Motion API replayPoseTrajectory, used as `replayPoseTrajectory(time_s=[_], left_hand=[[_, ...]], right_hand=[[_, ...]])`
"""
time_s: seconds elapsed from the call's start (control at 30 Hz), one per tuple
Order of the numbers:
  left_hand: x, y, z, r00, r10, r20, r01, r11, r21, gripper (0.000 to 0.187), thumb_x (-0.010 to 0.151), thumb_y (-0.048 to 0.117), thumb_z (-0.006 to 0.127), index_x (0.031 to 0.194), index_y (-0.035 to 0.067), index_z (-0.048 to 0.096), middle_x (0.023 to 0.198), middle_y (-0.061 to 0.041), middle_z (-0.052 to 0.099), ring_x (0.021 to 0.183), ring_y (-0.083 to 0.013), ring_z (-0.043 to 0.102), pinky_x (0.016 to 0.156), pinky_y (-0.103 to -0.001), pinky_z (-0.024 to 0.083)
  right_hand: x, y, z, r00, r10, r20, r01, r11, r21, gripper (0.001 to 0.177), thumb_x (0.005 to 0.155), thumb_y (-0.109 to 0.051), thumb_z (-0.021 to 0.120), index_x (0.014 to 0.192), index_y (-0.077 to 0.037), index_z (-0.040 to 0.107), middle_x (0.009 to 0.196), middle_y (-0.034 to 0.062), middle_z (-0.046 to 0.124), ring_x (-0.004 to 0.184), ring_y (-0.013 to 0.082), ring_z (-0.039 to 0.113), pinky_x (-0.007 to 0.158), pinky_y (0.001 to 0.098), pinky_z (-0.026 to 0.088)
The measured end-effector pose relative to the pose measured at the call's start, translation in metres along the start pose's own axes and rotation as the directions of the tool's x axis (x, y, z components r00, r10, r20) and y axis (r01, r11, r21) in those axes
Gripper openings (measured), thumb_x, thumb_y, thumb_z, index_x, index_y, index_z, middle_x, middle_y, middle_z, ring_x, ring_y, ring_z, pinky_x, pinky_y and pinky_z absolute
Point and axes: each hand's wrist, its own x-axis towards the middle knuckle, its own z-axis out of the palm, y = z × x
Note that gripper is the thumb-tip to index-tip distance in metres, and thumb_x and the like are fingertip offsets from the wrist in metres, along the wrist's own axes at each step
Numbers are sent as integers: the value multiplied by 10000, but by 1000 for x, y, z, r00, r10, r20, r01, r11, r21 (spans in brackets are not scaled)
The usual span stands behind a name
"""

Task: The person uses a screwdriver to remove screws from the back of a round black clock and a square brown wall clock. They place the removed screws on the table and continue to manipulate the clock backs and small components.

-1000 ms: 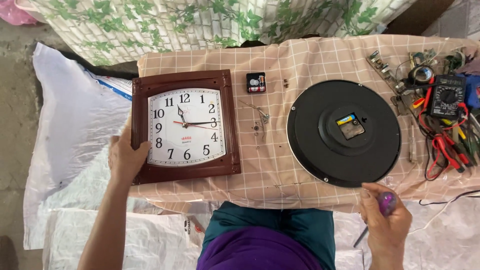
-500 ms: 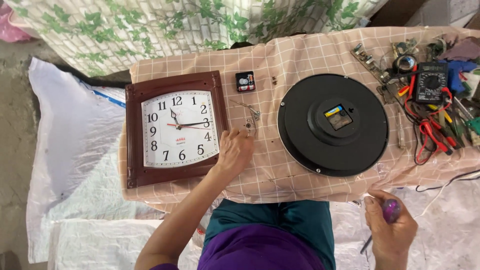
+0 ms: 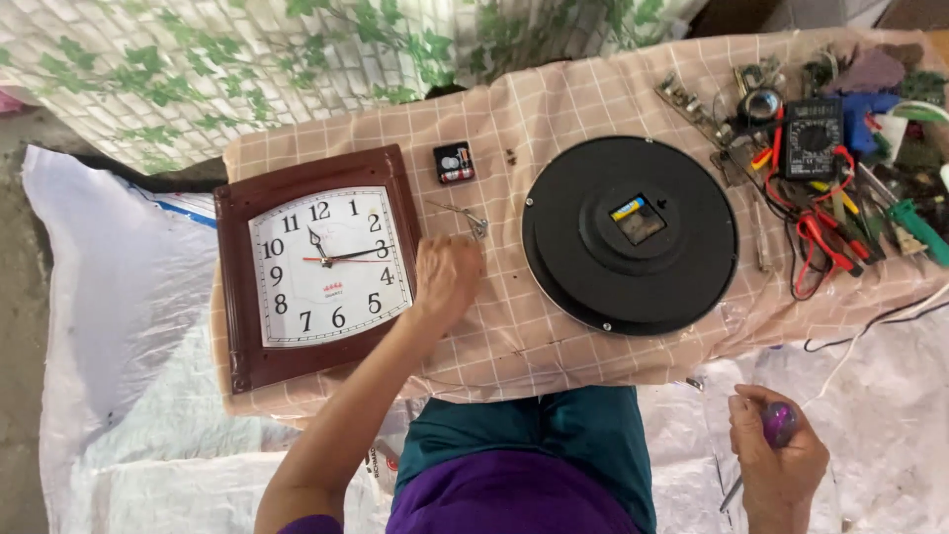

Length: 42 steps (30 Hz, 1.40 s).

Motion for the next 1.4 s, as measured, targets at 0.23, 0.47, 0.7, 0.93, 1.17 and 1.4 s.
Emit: replayPoseTrajectory(time_s=[0.23, 0.47, 0.7, 0.93, 1.17, 1.4], left_hand=[[77, -27, 41, 893, 317, -319, -254, 941, 225, 354, 664, -174, 576, 551, 108, 395, 598, -55, 561, 528, -236, 535, 445, -374, 411], [66, -2, 17, 981, 181, -63, -156, 946, 284, 156, 851, -111, 655, 916, 16, 718, 970, -160, 727, 901, -346, 662, 769, -440, 566], [-1, 48, 25, 969, -2, 246, 240, -207, -949, 454, 815, 52, 744, 1253, -40, 664, 1233, -170, 700, 969, -242, 694, 831, -315, 562], [-20, 101, 75, 820, 533, -207, -538, 596, -597, 271, 888, 87, 714, 1156, 109, 750, 931, -103, 728, 880, -322, 689, 788, -390, 560], [-16, 108, 70, 830, 543, -126, -498, 622, -604, 267, 910, 114, 699, 1170, 109, 756, 936, -92, 742, 891, -313, 706, 742, -398, 579], [5, 133, 61, 831, 542, -123, -500, 632, -592, 269, 890, 152, 734, 1157, 126, 755, 902, -61, 731, 875, -283, 709, 723, -390, 583]], right_hand=[[18, -3, -16, 967, -253, 2, 245, 933, -264, 93, 1056, -100, 622, 991, -101, 690, 831, -15, 600, 789, 103, 534, 789, 255, 424], [22, -70, -10, 867, -469, 167, 494, 853, -167, 191, 1005, -63, 634, 1178, 14, 656, 1171, 149, 589, 791, 218, 630, 749, 291, 478], [35, -80, 38, 700, -651, 293, 685, 728, -17, 151, 933, -105, 735, 1021, -22, 645, 1022, 130, 624, 930, 230, 625, 861, 324, 515], [41, -68, 56, 706, -668, 236, 671, 737, 78, 200, 915, -114, 797, 993, 23, 674, 942, 153, 630, 824, 278, 690, 739, 346, 551], [41, -70, 59, 686, -686, 242, 693, 717, 69, 201, 928, -148, 798, 972, 3, 671, 951, 130, 641, 857, 281, 703, 781, 363, 555], [86, -62, 23, 802, -596, 42, 597, 795, -108, 120, 1007, -111, 735, 1058, -27, 667, 917, 169, 660, 817, 276, 671, 737, 363, 511]])
